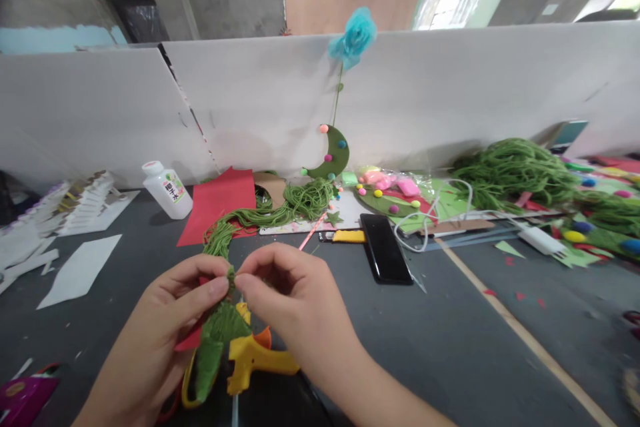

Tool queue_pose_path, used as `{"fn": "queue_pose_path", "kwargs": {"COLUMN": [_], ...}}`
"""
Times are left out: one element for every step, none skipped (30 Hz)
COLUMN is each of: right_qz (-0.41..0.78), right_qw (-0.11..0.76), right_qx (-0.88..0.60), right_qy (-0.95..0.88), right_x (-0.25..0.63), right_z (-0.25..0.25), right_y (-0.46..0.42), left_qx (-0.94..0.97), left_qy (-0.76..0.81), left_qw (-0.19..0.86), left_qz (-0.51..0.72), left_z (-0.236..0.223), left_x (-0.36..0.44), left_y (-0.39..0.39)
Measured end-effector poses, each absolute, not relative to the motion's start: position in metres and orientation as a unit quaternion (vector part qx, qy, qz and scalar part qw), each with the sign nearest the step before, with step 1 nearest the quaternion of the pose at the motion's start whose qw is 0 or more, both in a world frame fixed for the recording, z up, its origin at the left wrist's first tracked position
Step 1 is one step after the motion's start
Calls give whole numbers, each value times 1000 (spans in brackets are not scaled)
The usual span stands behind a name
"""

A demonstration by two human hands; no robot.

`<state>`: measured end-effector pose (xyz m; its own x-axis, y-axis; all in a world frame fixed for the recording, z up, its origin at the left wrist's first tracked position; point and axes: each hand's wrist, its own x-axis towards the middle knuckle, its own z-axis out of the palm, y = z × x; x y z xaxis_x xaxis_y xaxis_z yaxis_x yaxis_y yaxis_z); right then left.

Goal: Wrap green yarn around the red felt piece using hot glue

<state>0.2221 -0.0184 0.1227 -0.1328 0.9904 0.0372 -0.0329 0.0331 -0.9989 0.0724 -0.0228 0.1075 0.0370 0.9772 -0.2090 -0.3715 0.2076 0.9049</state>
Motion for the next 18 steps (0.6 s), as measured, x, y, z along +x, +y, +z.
{"fn": "queue_pose_path", "kwargs": {"right_qz": [525,518,514,512,511,513,515,518,522,530,543,560,579,597,612,624,632,638], "right_qw": [480,478,475,473,471,469,468,469,469,469,468,466,466,466,468,471,473,474], "right_qx": [-452,-454,-455,-456,-456,-456,-457,-456,-455,-452,-447,-439,-429,-418,-405,-394,-384,-379], "right_qy": [-539,-545,-550,-554,-556,-556,-554,-552,-548,-542,-535,-526,-514,-502,-492,-484,-479,-474], "right_x": [222,223,223,223,223,223,223,222,222,222,222,223,223,223,224,224,225,225], "right_z": [123,122,122,122,122,122,122,123,123,124,124,123,123,122,121,120,119,119], "right_y": [-18,-18,-19,-19,-19,-19,-19,-19,-18,-18,-17,-16,-16,-15,-15,-15,-15,-15], "left_qx": [329,320,313,305,297,289,283,280,280,282,283,283,283,281,277,274,273,272], "left_qy": [446,443,438,434,431,426,420,414,406,399,392,389,386,386,386,387,386,386], "left_qw": [645,656,668,679,689,700,709,715,720,724,725,725,725,726,727,729,732,737], "left_qz": [526,521,514,507,501,495,491,488,488,488,490,493,495,496,496,494,491,484], "left_z": [108,108,109,109,109,109,109,110,110,110,111,111,111,111,112,111,111,111], "left_x": [73,73,73,73,73,73,73,73,74,74,75,76,76,77,77,76,75,75], "left_y": [-23,-23,-23,-24,-24,-24,-24,-24,-24,-24,-24,-24,-24,-24,-24,-23,-23,-22]}}
